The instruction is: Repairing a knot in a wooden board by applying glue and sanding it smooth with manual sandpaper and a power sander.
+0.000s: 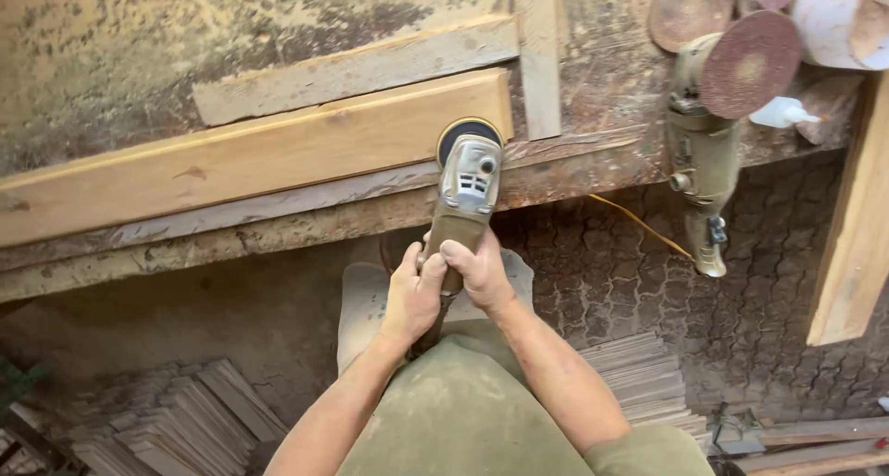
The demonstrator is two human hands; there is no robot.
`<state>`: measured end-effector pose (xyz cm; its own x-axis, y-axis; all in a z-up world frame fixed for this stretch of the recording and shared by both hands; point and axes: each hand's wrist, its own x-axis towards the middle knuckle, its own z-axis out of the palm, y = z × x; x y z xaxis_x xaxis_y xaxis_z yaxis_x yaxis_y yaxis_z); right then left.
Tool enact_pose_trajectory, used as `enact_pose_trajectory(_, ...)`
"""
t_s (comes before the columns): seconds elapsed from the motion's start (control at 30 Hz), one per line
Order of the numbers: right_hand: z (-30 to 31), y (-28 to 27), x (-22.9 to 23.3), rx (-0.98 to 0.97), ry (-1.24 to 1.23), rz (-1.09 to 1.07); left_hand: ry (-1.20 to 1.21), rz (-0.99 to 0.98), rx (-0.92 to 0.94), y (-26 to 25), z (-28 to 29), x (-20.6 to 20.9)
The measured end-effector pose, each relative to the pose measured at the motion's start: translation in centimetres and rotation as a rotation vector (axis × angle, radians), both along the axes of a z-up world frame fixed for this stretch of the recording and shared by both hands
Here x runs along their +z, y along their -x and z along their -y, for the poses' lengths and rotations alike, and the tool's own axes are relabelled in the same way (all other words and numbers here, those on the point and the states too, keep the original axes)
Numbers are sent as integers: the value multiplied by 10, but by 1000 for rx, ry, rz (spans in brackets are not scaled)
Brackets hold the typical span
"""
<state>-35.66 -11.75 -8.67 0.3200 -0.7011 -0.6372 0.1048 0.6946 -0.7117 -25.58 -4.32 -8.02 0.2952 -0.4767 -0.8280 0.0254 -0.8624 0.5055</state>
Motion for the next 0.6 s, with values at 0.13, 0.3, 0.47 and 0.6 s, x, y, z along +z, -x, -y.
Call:
enact_pose_trajectory(0.13, -26, -45, -20, 136, 75, 18, 49, 136, 58, -41, -37, 3)
enact_pose_trajectory(0.3, -20, -47, -7, 131, 51, 46, 58, 152, 117, -40, -40, 3)
enact_pose_trajectory(0.47, -20, -10, -12, 85, 86, -32, 24, -50, 76, -16, 7, 24)
enact_pose_trajectory(0.6, -39, -63, -12, 265, 225, -26, 216, 177, -26, -64, -67, -2)
